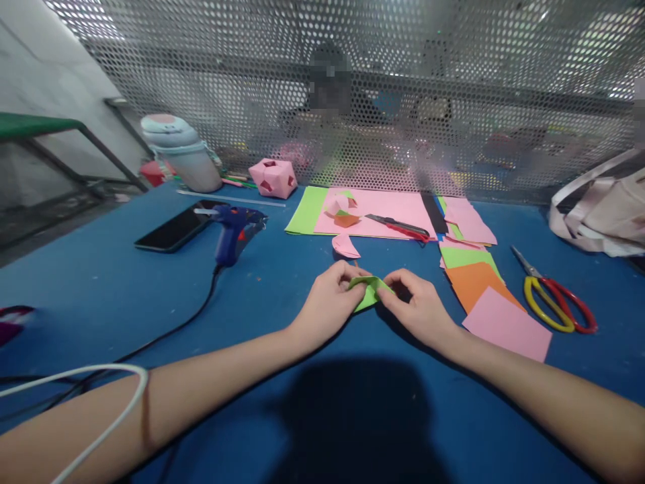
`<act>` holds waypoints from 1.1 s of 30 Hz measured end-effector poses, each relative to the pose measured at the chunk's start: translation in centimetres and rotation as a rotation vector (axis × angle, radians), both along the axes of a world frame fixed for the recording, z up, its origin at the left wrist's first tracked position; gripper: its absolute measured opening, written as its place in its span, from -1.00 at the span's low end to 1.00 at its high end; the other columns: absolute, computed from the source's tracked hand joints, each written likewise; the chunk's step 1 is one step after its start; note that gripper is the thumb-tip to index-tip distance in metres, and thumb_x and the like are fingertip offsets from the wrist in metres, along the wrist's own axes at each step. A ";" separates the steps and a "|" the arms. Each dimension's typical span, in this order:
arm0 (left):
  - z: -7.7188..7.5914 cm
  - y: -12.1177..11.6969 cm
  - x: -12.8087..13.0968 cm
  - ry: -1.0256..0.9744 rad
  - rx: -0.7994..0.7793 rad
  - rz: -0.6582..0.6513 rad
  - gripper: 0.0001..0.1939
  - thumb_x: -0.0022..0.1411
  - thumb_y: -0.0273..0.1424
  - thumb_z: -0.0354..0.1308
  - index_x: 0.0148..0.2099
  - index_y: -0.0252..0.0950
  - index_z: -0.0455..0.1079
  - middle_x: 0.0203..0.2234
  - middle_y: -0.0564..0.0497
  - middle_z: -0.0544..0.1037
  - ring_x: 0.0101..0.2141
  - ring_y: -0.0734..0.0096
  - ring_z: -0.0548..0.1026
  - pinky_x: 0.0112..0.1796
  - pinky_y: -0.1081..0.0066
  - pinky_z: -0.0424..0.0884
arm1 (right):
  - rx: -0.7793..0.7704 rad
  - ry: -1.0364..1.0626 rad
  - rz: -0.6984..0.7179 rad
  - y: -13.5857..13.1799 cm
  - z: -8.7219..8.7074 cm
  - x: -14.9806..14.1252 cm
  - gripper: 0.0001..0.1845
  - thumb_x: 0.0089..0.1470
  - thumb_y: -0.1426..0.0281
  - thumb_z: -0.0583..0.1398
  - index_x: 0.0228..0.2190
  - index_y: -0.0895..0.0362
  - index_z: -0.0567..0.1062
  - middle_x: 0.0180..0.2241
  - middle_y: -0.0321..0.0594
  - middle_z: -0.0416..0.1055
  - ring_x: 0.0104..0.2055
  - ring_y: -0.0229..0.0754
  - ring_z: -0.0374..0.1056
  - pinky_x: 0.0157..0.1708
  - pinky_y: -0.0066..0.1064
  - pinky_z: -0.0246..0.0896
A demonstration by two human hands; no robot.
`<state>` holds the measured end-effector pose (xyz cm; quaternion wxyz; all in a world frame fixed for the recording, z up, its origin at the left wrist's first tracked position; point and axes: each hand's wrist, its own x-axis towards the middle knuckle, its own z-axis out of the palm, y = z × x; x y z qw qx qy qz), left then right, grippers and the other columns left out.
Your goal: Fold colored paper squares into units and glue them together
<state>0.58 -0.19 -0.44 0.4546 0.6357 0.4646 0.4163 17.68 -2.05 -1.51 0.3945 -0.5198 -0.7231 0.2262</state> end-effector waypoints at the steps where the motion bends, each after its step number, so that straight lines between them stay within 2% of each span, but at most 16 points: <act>1: 0.1 0.0 0.0 -0.008 -0.007 0.003 -0.92 0.09 -0.44 0.10 -0.31 -0.33 0.33 -0.29 0.02 0.51 -0.28 0.43 0.46 -0.25 0.44 0.36 | 0.006 -0.033 -0.010 0.1 -0.1 0.0 -0.86 0.10 0.31 0.15 -0.42 0.12 0.42 -0.48 -0.30 0.38 -0.43 -0.28 0.26 -0.39 -0.45 0.14; 5: 0.3 -0.2 0.2 0.006 -0.001 -0.027 -0.94 0.10 -0.45 0.08 -0.31 -0.31 0.29 -0.36 0.07 0.49 -0.33 0.45 0.45 -0.29 0.45 0.35 | 0.055 -0.070 -0.002 0.4 -0.5 0.1 -0.77 0.12 0.32 0.14 -0.53 0.12 0.41 -0.54 -0.35 0.36 -0.48 -0.31 0.23 -0.39 -0.45 0.08; 9: 0.5 -0.2 0.3 0.113 0.021 -0.081 -0.87 0.11 -0.45 0.07 -0.25 -0.31 0.38 -0.39 0.07 0.48 -0.32 0.43 0.43 -0.28 0.45 0.34 | 0.057 -0.066 0.001 0.4 -0.7 0.2 -0.74 0.09 0.30 0.18 -0.58 0.12 0.42 -0.57 -0.36 0.40 -0.50 -0.32 0.24 -0.38 -0.44 0.06; 12: 0.5 -0.1 0.2 0.154 0.032 -0.109 -0.84 0.17 -0.38 0.04 -0.31 -0.31 0.43 -0.43 0.06 0.48 -0.34 0.41 0.42 -0.27 0.44 0.33 | 0.023 -0.049 0.011 0.2 -0.3 0.2 -0.78 0.07 0.30 0.19 -0.56 0.12 0.46 -0.56 -0.35 0.42 -0.49 -0.30 0.26 -0.40 -0.44 0.08; 15: 0.3 0.1 0.1 0.125 0.029 -0.072 -0.84 0.16 -0.36 0.07 -0.31 -0.30 0.44 -0.42 0.04 0.48 -0.34 0.40 0.42 -0.31 0.45 0.33 | 0.007 -0.007 0.041 0.0 0.2 0.2 -0.84 0.09 0.32 0.16 -0.43 0.11 0.51 -0.48 -0.30 0.46 -0.44 -0.28 0.31 -0.37 -0.43 0.14; 17: 0.2 0.2 0.1 0.096 -0.009 -0.063 -0.84 0.15 -0.36 0.08 -0.30 -0.31 0.44 -0.41 0.04 0.47 -0.37 0.42 0.41 -0.36 0.47 0.32 | 0.017 0.024 0.068 0.0 0.4 0.3 -0.80 0.14 0.34 0.10 -0.37 0.11 0.52 -0.41 -0.26 0.49 -0.38 -0.26 0.35 -0.34 -0.43 0.18; 22: 0.2 0.1 0.2 0.071 -0.083 -0.087 -0.85 0.13 -0.35 0.08 -0.30 -0.31 0.41 -0.46 0.07 0.44 -0.43 0.46 0.38 -0.43 0.50 0.29 | 0.066 0.026 0.038 0.1 -0.1 0.4 -0.80 0.15 0.38 0.10 -0.41 0.09 0.53 -0.41 -0.27 0.51 -0.36 -0.24 0.39 -0.32 -0.40 0.19; 29: 0.7 -0.3 0.2 0.130 -0.044 -0.147 -0.84 0.15 -0.34 0.06 -0.34 -0.33 0.39 -0.50 0.08 0.43 -0.43 0.45 0.37 -0.39 0.49 0.30 | 0.120 -0.015 0.049 -0.1 -0.2 0.1 -0.83 0.12 0.37 0.15 -0.46 0.09 0.50 -0.47 -0.29 0.47 -0.40 -0.25 0.35 -0.30 -0.38 0.14; 33: 0.8 -0.6 0.4 0.127 -0.023 -0.151 -0.83 0.14 -0.34 0.07 -0.25 -0.32 0.40 -0.43 0.06 0.48 -0.38 0.43 0.42 -0.37 0.49 0.34 | 0.142 -0.027 0.036 -0.1 -0.2 0.2 -0.81 0.12 0.41 0.15 -0.51 0.09 0.48 -0.50 -0.32 0.47 -0.44 -0.28 0.33 -0.30 -0.38 0.12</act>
